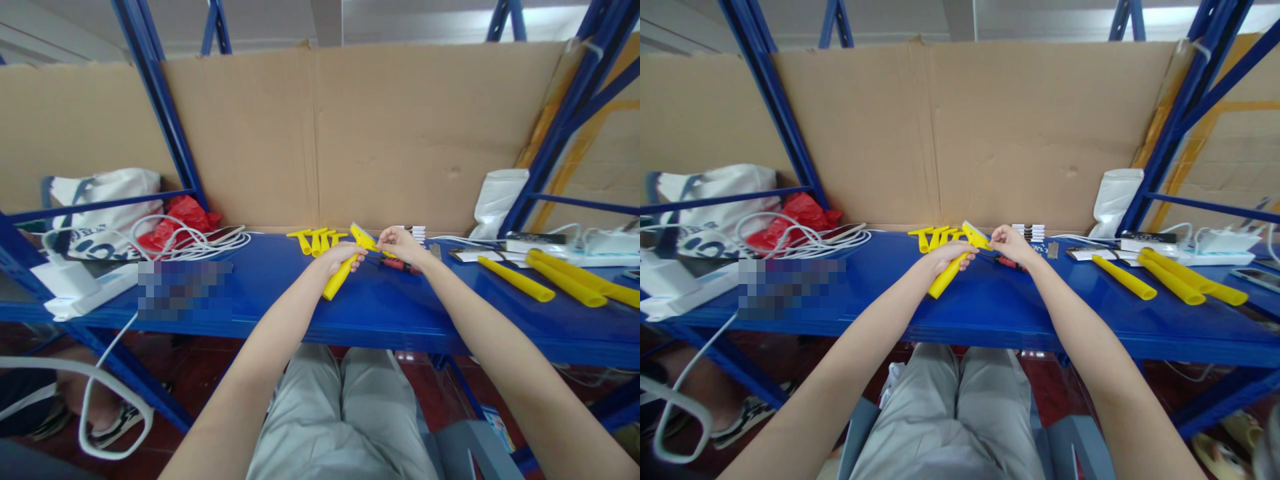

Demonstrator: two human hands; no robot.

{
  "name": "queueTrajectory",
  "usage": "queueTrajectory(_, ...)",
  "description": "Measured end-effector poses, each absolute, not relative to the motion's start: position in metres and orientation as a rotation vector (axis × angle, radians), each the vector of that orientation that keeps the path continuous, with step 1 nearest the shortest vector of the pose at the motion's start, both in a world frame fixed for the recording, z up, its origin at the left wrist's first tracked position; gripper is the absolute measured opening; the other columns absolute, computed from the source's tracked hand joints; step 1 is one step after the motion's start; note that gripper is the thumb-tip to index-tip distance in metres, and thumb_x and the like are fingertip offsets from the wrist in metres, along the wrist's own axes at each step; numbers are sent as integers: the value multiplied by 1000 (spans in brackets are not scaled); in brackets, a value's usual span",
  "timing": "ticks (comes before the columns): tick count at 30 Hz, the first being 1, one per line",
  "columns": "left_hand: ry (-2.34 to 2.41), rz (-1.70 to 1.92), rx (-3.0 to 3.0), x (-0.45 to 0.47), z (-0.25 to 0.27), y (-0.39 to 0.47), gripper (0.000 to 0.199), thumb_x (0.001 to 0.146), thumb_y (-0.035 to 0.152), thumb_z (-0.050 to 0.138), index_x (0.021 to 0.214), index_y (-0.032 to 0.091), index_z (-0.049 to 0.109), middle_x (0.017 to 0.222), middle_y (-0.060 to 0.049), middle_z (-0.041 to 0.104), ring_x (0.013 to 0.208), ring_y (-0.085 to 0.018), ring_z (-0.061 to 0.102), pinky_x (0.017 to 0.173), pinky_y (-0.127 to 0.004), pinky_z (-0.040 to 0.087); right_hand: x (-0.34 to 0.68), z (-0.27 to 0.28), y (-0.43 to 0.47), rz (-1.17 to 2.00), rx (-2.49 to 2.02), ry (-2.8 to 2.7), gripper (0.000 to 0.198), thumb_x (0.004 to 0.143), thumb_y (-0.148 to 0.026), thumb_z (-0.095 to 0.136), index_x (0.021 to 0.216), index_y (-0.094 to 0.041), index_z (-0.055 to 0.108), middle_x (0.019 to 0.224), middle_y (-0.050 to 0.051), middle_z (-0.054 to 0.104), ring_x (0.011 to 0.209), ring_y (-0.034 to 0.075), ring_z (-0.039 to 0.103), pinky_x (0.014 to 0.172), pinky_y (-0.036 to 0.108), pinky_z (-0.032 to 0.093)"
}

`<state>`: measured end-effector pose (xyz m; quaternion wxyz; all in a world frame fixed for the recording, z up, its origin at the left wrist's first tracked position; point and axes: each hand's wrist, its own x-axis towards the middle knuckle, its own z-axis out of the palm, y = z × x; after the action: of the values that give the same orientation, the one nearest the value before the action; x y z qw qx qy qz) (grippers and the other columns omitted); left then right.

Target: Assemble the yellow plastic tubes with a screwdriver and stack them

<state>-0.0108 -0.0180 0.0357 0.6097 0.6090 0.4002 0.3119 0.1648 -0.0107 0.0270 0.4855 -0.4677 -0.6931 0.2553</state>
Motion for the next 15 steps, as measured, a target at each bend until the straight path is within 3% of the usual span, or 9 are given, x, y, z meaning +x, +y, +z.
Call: queueTrajectory(15, 919, 732, 1432, -8, 37, -23, 17, 80, 6, 47, 68, 17, 43, 42, 8, 42, 31, -3, 36, 34, -16, 27, 153, 31, -19, 693, -1281, -1579, 22, 65, 0, 60, 73, -17, 50, 64, -4, 57, 58, 8, 53, 60, 21, 45)
